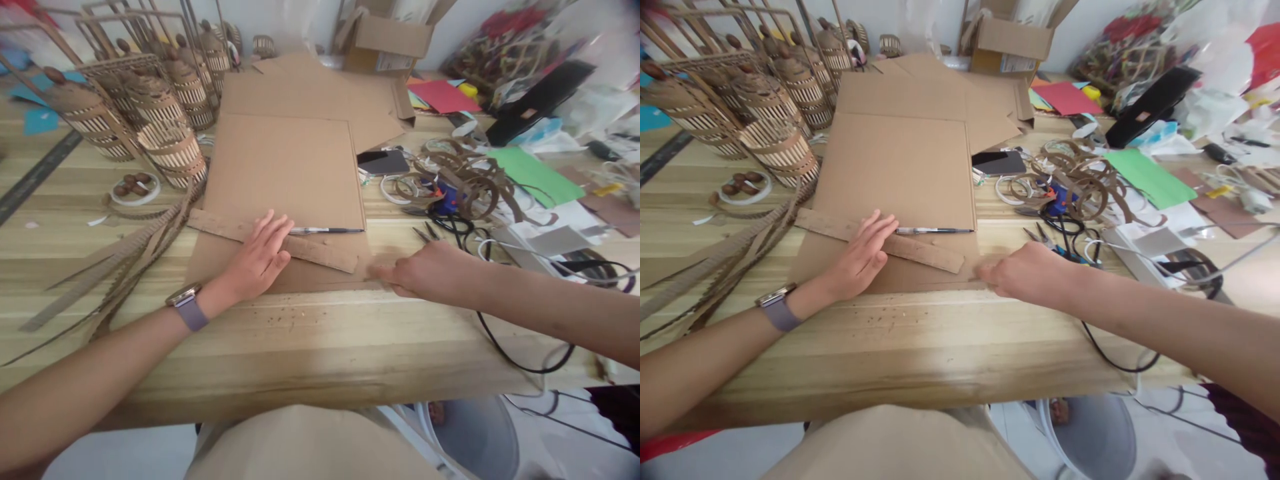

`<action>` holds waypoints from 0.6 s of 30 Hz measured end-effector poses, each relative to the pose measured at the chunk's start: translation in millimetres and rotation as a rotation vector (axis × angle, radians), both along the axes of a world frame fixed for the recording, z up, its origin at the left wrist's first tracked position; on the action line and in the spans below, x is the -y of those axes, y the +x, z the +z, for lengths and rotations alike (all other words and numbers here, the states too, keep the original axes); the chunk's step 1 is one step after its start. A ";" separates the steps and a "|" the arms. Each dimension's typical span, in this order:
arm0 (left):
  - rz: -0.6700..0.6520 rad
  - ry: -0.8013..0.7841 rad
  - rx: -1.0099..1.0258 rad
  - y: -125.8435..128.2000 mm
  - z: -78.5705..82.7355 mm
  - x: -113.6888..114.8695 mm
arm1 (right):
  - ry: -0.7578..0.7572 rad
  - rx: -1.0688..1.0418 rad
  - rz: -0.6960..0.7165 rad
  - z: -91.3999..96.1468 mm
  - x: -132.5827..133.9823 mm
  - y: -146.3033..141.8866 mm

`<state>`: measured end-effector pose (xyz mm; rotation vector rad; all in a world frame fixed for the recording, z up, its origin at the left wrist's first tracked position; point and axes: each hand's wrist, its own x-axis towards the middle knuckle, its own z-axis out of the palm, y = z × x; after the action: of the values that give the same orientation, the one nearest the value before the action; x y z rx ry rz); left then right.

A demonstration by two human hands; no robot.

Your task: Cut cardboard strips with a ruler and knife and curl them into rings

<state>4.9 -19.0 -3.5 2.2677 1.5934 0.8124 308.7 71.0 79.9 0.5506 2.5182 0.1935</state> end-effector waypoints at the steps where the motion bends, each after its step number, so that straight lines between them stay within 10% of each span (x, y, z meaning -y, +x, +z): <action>1: -0.001 -0.001 0.001 -0.1 -0.1 -0.1 | -0.004 0.000 0.000 -1.2 -1.8 7.2; 11: -0.007 0.028 0.058 -0.9 -4.0 -1.9 | -0.006 -0.012 -0.055 9.3 -25.4 42.5; 18: 0.018 0.074 0.187 -3.2 -6.4 -2.3 | -0.076 -0.069 -0.105 13.5 6.7 -33.4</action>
<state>1.7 -16.6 -9.9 2.1564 1.5244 1.0710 275.4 64.3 93.3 0.6666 2.5433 0.0400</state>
